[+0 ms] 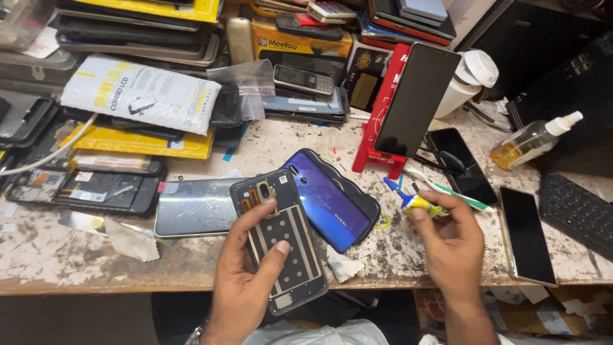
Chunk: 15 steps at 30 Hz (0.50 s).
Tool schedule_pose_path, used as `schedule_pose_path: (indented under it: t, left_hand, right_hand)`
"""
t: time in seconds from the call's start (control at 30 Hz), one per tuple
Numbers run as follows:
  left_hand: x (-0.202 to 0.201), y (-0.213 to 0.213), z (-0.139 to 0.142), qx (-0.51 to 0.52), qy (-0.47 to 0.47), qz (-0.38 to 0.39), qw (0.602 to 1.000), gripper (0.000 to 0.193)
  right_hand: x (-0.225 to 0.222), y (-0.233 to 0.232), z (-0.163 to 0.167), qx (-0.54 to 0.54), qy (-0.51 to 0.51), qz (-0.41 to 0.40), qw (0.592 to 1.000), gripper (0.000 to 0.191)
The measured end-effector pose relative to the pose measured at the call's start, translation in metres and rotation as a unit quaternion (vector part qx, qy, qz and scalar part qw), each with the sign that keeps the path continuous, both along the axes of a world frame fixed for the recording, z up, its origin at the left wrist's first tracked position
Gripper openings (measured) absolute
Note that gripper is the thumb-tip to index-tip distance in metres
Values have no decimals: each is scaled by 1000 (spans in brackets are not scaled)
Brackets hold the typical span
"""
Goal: The person uses a screwdriver to remove screws from the back of a disassembled smartphone, then applies adhesive from a tube to the phone frame. The person handles the phone casing and a separate back cover, placing them on the workbench.
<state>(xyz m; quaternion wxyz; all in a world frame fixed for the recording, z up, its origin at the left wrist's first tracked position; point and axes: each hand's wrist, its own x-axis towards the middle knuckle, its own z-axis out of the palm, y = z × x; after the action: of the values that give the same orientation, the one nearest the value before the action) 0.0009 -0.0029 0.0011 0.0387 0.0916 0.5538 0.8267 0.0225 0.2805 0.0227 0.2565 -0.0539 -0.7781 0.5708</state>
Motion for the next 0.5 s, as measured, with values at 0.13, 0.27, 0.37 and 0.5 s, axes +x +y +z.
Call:
schedule_pose_path:
  t: [0.13, 0.27, 0.37, 0.5]
  left_hand:
    - [-3, 2, 3, -52, -18, -14, 998, 33]
    - [-5, 1, 5, -100, -2, -20, 995, 22]
    - [-6, -2, 4, -125, 16, -19, 992, 18]
    - [-7, -2, 2, -164, 5, -13, 986, 16]
  right_hand:
    - [6, -9, 6, -118, 9, 153, 981, 33]
    - [8, -40, 8, -110, -30, 210, 971, 40]
    - [6, -54, 13, -30, -31, 244, 969, 39]
    - [-2, -54, 23, 166, 50, 291, 941, 38]
